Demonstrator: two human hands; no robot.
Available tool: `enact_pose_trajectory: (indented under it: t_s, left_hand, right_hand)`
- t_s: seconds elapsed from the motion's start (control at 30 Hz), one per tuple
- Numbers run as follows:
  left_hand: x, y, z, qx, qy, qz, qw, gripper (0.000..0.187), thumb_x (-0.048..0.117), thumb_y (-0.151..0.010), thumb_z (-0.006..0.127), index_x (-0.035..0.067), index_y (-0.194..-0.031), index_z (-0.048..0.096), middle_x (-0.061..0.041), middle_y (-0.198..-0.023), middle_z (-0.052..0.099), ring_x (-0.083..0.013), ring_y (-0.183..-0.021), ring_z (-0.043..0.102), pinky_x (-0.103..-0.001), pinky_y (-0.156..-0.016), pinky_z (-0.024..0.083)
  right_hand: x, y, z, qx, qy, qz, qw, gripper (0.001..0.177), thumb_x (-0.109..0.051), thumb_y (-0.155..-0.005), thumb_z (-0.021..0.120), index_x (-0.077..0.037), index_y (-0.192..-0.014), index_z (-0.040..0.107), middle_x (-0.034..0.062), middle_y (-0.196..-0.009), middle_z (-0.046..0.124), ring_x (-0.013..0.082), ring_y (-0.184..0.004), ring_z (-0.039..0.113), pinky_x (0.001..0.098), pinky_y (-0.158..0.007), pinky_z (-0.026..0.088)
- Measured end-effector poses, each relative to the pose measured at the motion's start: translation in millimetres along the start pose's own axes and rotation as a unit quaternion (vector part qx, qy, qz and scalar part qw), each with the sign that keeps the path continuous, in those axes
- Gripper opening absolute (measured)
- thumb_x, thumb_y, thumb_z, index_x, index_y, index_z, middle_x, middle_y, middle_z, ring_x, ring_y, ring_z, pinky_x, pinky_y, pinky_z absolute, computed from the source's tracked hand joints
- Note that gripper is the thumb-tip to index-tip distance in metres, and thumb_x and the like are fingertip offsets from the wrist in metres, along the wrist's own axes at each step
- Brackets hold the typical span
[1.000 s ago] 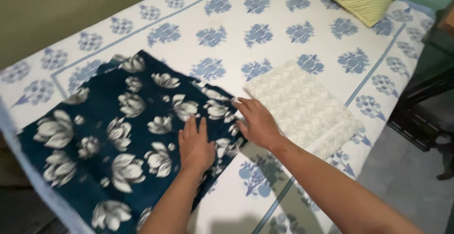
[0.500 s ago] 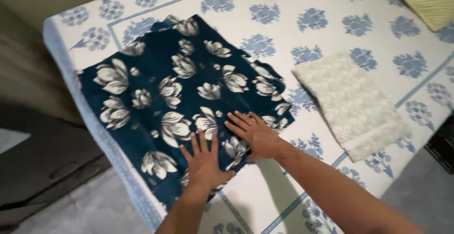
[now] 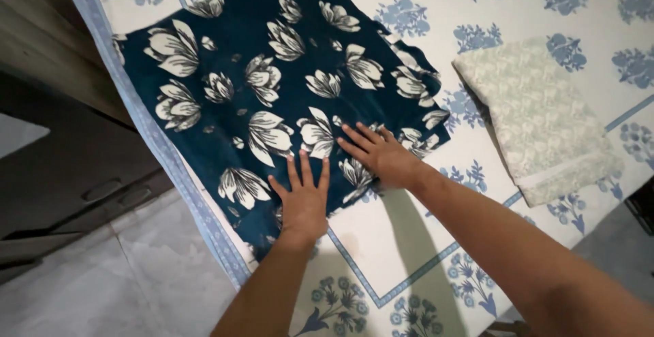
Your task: The person folds a light blue and white patterned sheet, a dark blue floral sheet, and a white lace cloth on a bed. They then pick up a yellow pillow and place it on a chair, and finally fold the bedsheet covering the mattress.
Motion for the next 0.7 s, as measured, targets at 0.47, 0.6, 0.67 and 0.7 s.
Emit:
enact_pose_trajectory:
  t_s: [0.47,0.6,0.67,0.7]
  left_hand:
    - [2.7,-13.0,21.9,0.15,-0.108,-0.008,0.983,0.09,0.014,-0.08,0.07,0.013,-0.159,0.026,-0.038,-0.153,0.033,-0.049,-0.138,0.043,-0.064,-0.097,0.048]
    - [-9.3,-19.9,23.4,0.255,-0.056,0.011,0.965,0.06,0.008,-0.089,0.062,0.013,-0.147,0.045,-0.033,-0.142,0.051,-0.0429,-0.125,0.059,-0.057,-0.085,0.058]
    - [-15.1,-26.4,26.0,0.27,-0.041,0.02,0.962,0.058,0.007,-0.087,0.062,0.011,-0.143,0.049,-0.032,-0.137,0.055,-0.0416,-0.119,0.063,-0.051,-0.082,0.06]
    - [-18.0,-29.0,27.0,0.28,-0.025,0.031,0.959,0.057,0.005,-0.085,0.062,0.009,-0.14,0.053,-0.032,-0.132,0.06,-0.0404,-0.113,0.067,-0.046,-0.079,0.061]
  right_hand:
    - [30.9,-10.6,61.3,0.218,0.032,0.018,0.975,0.087,0.008,-0.086,0.056,-0.016,-0.162,0.021,0.0162,-0.168,0.02,0.0301,-0.153,0.025,0.0457,-0.122,0.026]
    - [41.8,-16.1,58.3,0.232,0.065,0.027,0.97,0.076,0.0,-0.089,0.056,-0.01,-0.158,0.028,0.0133,-0.164,0.031,0.0268,-0.151,0.031,0.0456,-0.12,0.029]
    - [45.0,-15.4,51.1,0.236,0.084,0.035,0.967,0.078,0.0,-0.085,0.06,-0.01,-0.157,0.031,0.0115,-0.163,0.033,0.0251,-0.15,0.033,0.045,-0.118,0.031]
    - [46.2,-14.9,47.3,0.236,0.1,0.043,0.965,0.079,-0.001,-0.082,0.064,-0.011,-0.155,0.034,0.0097,-0.162,0.035,0.0235,-0.148,0.035,0.0445,-0.117,0.033]
Point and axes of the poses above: each hand's wrist, its own y-axis away from the middle knuckle, its own z-axis out of the palm, x = y × z, the point moved 3 cm from there along -y, towards the middle knuckle
